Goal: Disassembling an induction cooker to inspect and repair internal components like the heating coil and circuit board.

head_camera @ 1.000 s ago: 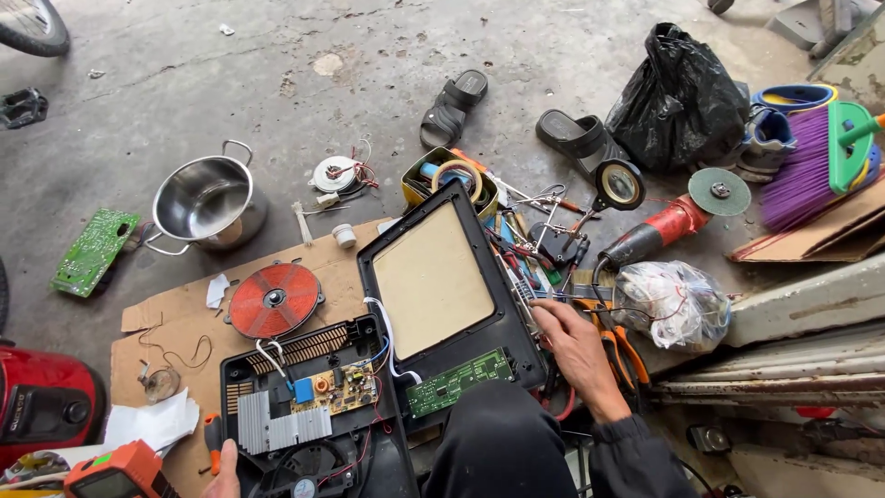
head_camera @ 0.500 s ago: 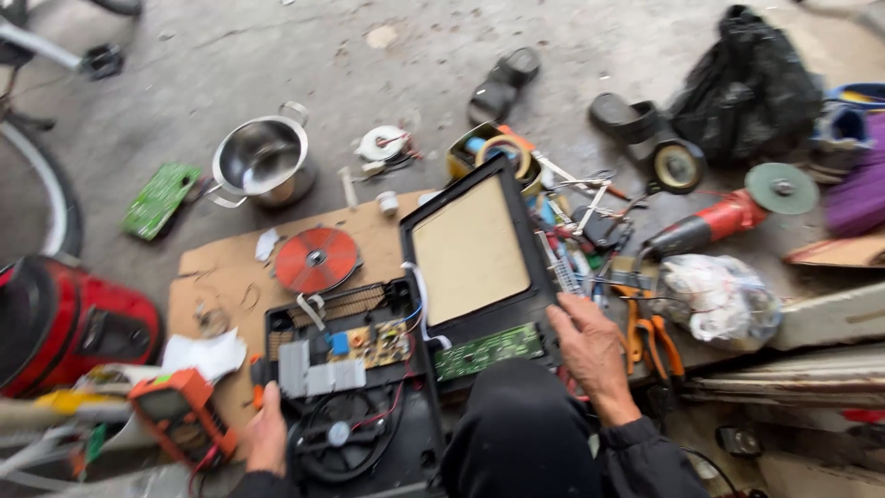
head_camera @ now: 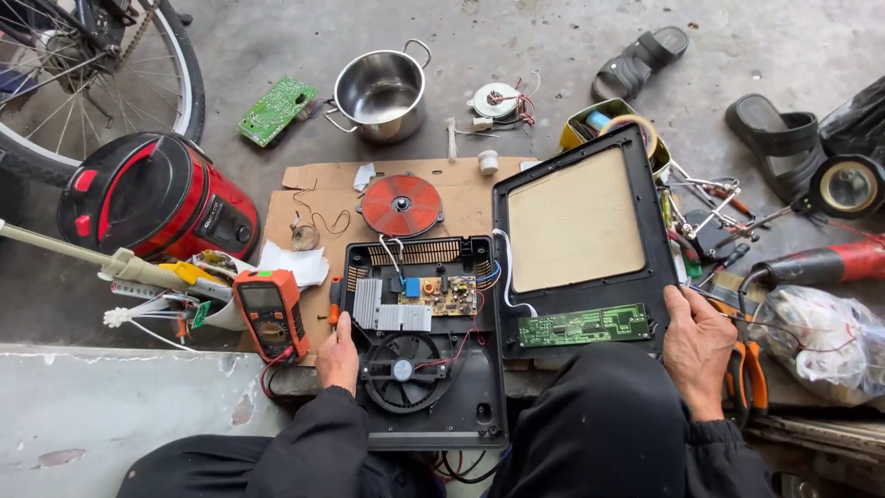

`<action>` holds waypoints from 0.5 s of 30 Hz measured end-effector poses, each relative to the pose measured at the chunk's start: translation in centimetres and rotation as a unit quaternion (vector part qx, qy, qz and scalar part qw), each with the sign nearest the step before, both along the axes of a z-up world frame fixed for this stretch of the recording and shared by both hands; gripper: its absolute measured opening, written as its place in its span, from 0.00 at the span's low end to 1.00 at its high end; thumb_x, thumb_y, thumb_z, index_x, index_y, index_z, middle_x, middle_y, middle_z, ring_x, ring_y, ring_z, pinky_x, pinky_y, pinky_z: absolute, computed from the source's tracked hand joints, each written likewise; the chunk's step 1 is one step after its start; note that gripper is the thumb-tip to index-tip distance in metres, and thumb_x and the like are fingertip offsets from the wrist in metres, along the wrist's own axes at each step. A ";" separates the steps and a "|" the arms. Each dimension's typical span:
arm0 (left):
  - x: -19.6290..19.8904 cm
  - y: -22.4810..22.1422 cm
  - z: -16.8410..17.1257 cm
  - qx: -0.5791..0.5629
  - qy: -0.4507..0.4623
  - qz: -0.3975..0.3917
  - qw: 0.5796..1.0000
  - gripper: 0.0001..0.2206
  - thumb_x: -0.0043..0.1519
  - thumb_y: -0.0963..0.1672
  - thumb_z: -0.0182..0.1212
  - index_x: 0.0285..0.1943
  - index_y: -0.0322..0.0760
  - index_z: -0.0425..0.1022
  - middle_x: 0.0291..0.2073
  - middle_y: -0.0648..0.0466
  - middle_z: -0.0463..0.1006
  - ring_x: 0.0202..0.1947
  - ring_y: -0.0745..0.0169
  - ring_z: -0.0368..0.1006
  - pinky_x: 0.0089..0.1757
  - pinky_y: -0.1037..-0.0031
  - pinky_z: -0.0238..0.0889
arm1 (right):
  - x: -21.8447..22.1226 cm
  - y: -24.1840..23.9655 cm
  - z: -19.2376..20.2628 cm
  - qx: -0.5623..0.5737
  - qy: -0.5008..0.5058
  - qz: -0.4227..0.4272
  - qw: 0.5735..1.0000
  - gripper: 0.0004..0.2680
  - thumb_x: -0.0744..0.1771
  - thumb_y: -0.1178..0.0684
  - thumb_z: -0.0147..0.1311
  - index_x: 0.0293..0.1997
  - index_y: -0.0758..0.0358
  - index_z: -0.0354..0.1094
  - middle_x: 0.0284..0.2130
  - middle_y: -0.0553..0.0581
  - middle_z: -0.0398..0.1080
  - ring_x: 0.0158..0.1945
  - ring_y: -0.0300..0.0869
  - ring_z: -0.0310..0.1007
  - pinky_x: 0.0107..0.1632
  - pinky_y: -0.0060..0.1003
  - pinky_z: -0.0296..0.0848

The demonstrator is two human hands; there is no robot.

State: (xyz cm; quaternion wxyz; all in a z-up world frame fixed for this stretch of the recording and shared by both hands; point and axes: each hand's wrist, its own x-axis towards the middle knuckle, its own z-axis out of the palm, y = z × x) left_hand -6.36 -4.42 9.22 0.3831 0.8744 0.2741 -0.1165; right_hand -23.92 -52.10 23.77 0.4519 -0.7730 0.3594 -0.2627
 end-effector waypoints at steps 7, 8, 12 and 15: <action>0.0 -0.4 1.9 -0.036 0.022 0.013 0.999 0.37 0.71 0.64 0.44 0.66 0.37 0.84 0.61 0.46 0.86 0.60 0.40 0.78 0.58 0.60 0.67 | 3.0 1.8 4.8 0.020 -0.064 -0.040 0.997 0.12 0.75 0.56 0.57 0.62 0.74 0.78 0.35 0.51 0.74 0.34 0.36 0.64 0.37 0.32 0.63; -0.1 -0.4 1.9 -0.034 0.032 0.019 0.999 0.38 0.72 0.64 0.44 0.66 0.34 0.84 0.62 0.44 0.85 0.60 0.39 0.78 0.58 0.59 0.67 | 3.4 1.5 4.9 0.040 -0.067 -0.047 0.996 0.12 0.74 0.55 0.58 0.61 0.74 0.79 0.35 0.49 0.74 0.35 0.35 0.65 0.38 0.31 0.64; 0.4 -0.4 0.8 -0.018 0.056 0.013 0.998 0.38 0.73 0.65 0.41 0.71 0.40 0.83 0.65 0.48 0.84 0.63 0.38 0.77 0.58 0.56 0.67 | 3.2 1.4 8.3 0.069 -0.120 -0.048 0.989 0.12 0.73 0.57 0.57 0.61 0.74 0.78 0.42 0.51 0.79 0.43 0.36 0.71 0.47 0.28 0.68; 0.9 0.1 -0.7 0.002 0.059 0.010 0.998 0.39 0.74 0.66 0.38 0.69 0.39 0.84 0.63 0.45 0.85 0.61 0.35 0.78 0.57 0.54 0.70 | 2.6 0.1 9.3 0.070 -0.082 -0.078 0.991 0.11 0.72 0.56 0.59 0.59 0.72 0.79 0.44 0.51 0.80 0.46 0.37 0.74 0.50 0.30 0.70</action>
